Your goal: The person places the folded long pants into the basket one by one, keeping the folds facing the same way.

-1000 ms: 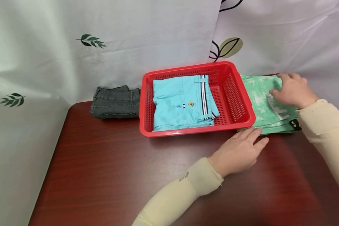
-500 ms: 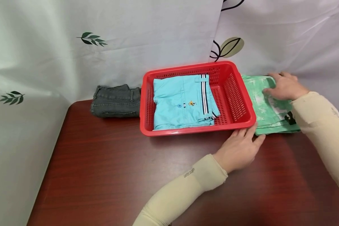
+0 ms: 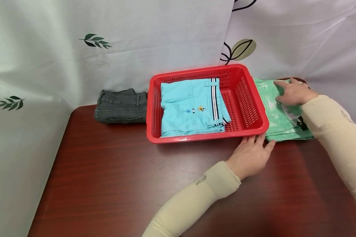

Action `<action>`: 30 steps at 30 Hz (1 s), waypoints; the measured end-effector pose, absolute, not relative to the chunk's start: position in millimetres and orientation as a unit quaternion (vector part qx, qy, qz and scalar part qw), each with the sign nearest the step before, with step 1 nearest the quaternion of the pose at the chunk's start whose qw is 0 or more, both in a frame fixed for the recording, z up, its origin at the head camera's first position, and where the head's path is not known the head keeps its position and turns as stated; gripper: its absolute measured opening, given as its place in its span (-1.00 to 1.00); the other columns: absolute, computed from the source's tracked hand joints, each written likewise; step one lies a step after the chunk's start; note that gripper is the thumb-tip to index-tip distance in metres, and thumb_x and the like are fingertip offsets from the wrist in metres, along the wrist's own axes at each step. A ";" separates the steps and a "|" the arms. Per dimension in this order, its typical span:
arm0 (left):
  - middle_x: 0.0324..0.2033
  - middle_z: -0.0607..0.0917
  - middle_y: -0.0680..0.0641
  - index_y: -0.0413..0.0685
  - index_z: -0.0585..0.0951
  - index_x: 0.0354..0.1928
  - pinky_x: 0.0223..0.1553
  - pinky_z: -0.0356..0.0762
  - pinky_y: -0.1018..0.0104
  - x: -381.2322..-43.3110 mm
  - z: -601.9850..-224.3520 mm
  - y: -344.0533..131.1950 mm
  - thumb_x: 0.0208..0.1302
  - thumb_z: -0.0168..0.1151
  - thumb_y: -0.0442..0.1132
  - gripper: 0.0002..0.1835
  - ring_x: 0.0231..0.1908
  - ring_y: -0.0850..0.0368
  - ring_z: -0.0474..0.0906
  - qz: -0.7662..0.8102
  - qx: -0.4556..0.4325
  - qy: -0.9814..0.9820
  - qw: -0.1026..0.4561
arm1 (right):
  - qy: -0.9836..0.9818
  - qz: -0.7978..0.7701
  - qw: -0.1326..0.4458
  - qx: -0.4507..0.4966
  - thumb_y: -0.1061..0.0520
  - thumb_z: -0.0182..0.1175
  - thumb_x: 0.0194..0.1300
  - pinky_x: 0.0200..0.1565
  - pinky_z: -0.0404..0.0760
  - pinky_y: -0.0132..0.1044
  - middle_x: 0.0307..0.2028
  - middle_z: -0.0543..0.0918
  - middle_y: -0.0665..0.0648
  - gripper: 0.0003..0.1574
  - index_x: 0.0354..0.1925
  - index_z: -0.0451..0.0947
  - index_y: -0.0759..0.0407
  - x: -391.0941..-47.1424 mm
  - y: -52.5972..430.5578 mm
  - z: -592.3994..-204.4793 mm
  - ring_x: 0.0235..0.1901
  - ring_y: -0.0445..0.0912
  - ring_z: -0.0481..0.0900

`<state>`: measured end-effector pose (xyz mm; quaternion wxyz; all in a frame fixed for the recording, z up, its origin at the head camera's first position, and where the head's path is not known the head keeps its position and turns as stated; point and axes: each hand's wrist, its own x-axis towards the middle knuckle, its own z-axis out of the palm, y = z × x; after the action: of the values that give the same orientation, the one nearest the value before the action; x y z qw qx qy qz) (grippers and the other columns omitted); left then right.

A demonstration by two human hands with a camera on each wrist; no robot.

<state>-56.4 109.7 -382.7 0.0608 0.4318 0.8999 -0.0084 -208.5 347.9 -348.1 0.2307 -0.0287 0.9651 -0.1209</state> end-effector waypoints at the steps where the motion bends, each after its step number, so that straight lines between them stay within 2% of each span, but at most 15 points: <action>1: 0.54 0.11 -0.09 0.21 0.23 0.55 0.41 0.19 0.27 -56.6 -383.2 109.4 0.57 -0.08 -0.01 -0.43 0.49 0.02 0.05 -0.010 0.433 0.900 0.057 | 0.965 -0.121 0.230 -0.031 0.05 -0.04 0.47 0.27 -0.10 0.54 0.37 -0.19 0.77 -0.05 0.56 -0.27 0.36 -208.9 348.2 -348.1 0.41 0.58 -0.35; 5: 0.50 0.19 -0.06 0.19 0.28 0.53 0.36 0.26 0.30 -57.7 -385.2 108.6 0.58 -0.09 -0.04 -0.47 0.43 0.07 0.15 -0.020 0.433 0.900 0.043 | 0.963 -0.132 0.232 -0.042 0.02 -0.04 0.49 0.24 0.04 0.52 0.36 -0.18 0.77 -0.04 0.56 -0.29 0.36 -209.2 350.7 -349.4 0.42 0.54 -0.32; 12: 0.48 0.22 -0.02 0.21 0.31 0.51 0.33 0.29 0.34 -58.3 -386.2 108.1 0.59 -0.11 -0.08 -0.50 0.40 0.08 0.17 -0.028 0.434 0.900 0.042 | 0.957 -0.161 0.233 -0.058 0.04 -0.06 0.52 0.23 -0.02 0.55 0.38 -0.25 0.75 -0.06 0.56 -0.31 0.35 -202.1 359.6 -350.4 0.43 0.53 -0.40; 19: 0.44 0.29 -0.04 0.16 0.36 0.47 0.30 0.33 0.33 -55.6 -386.7 104.0 0.59 -0.08 -0.10 -0.53 0.38 0.06 0.20 -0.027 0.448 0.893 0.017 | 0.959 -0.157 0.222 -0.074 0.20 0.04 0.43 0.19 0.09 0.52 0.35 -0.23 0.78 -0.04 0.55 -0.25 0.36 -191.5 369.4 -352.8 0.39 0.57 -0.27; 23: 0.40 0.35 -0.07 0.13 0.41 0.42 0.26 0.39 0.32 -52.9 -388.6 102.2 0.57 -0.07 -0.12 -0.56 0.34 0.04 0.26 -0.022 0.455 0.890 -0.006 | 0.960 -0.155 0.223 -0.075 0.21 0.05 0.41 0.16 0.13 0.52 0.34 -0.23 0.78 -0.02 0.56 -0.26 0.34 -187.8 372.4 -354.1 0.37 0.57 -0.23; 30: 0.44 0.32 -0.06 0.15 0.40 0.43 0.29 0.36 0.30 -50.1 -388.0 101.0 0.51 0.04 -0.01 -0.49 0.43 -0.01 0.17 -0.021 0.459 0.888 0.014 | 0.960 -0.148 0.228 -0.066 0.21 0.07 0.41 0.15 0.15 0.55 0.33 -0.23 0.76 -0.01 0.56 -0.25 0.31 -182.2 373.1 -355.0 0.34 0.58 -0.22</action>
<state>-50.1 101.0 -388.0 0.0140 0.4589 0.8882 -0.0206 -182.2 373.1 -355.0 0.2278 -0.0662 0.9601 -0.1485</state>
